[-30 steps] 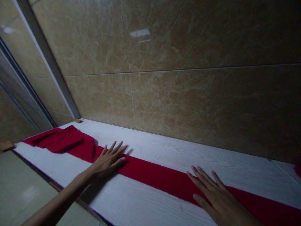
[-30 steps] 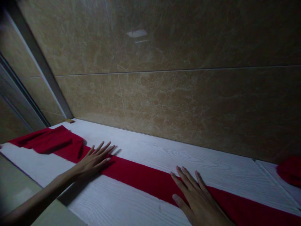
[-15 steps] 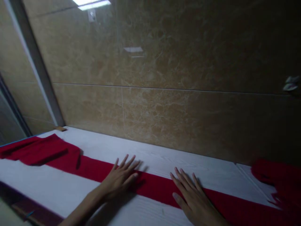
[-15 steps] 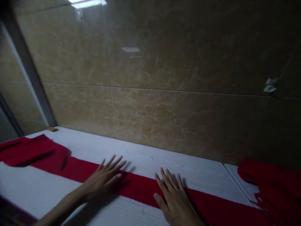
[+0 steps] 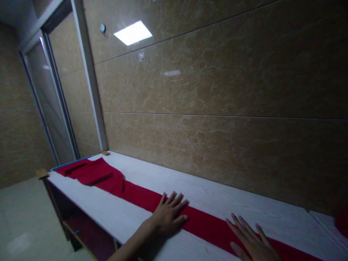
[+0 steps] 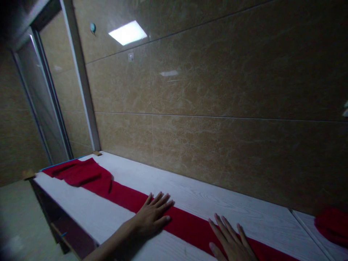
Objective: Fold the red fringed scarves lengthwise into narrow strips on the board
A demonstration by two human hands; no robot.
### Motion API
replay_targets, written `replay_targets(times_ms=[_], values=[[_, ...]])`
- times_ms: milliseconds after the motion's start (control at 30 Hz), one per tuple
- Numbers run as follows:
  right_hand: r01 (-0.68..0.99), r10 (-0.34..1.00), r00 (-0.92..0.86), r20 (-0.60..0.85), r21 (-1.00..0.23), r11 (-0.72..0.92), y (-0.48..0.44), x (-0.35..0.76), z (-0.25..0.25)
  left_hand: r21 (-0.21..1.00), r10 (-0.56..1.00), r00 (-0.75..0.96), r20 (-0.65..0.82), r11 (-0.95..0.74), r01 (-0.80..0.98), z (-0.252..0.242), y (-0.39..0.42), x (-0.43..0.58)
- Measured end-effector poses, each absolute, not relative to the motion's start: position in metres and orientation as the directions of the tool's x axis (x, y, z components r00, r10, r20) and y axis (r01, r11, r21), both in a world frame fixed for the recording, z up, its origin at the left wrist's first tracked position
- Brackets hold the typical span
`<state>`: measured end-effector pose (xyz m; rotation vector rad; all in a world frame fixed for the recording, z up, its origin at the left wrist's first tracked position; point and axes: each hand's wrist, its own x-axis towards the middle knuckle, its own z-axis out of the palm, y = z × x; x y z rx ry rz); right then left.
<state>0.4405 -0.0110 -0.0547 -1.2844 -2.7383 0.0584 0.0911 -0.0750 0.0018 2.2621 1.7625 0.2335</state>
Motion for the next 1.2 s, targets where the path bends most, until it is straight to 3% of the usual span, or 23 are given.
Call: replay_targets(times_ms=[167,300,433,600,867,1100,1200], values=[[0.804,0.802,-0.584,0.123,-0.047,0.592,-0.016,0.501,-0.067,0.272,0.973,0.229,-0.036,-0.211,0.939,-0.004,-0.072,0.09],[0.783,0.746,-0.613,0.261,0.071,0.618,-0.011,0.576,-0.094,0.262,0.973,0.231,-0.03,-0.215,0.941,-0.008,-0.069,0.089],[0.836,0.746,-0.538,0.392,0.132,0.533,-0.004,0.651,-0.116,0.254,0.976,0.216,-0.037,-0.199,0.947,-0.007,-0.069,0.091],[0.875,0.779,-0.483,0.4,0.2,0.44,-0.007,0.706,-0.113,0.226,0.975,0.222,-0.014,-0.214,0.95,-0.01,-0.068,0.091],[0.869,0.768,-0.494,0.408,0.225,0.44,-0.013,0.713,-0.099,0.252,0.974,0.227,0.0,-0.22,0.942,-0.016,-0.066,0.089],[0.958,0.883,-0.282,0.375,0.07,0.277,-0.026,0.623,-0.051,0.24,0.975,0.222,0.033,-0.223,0.945,-0.02,-0.064,0.089],[0.946,0.912,-0.297,0.283,-0.044,0.322,-0.035,0.547,-0.034,0.242,0.972,0.23,0.045,-0.233,0.942,-0.02,-0.064,0.089]])
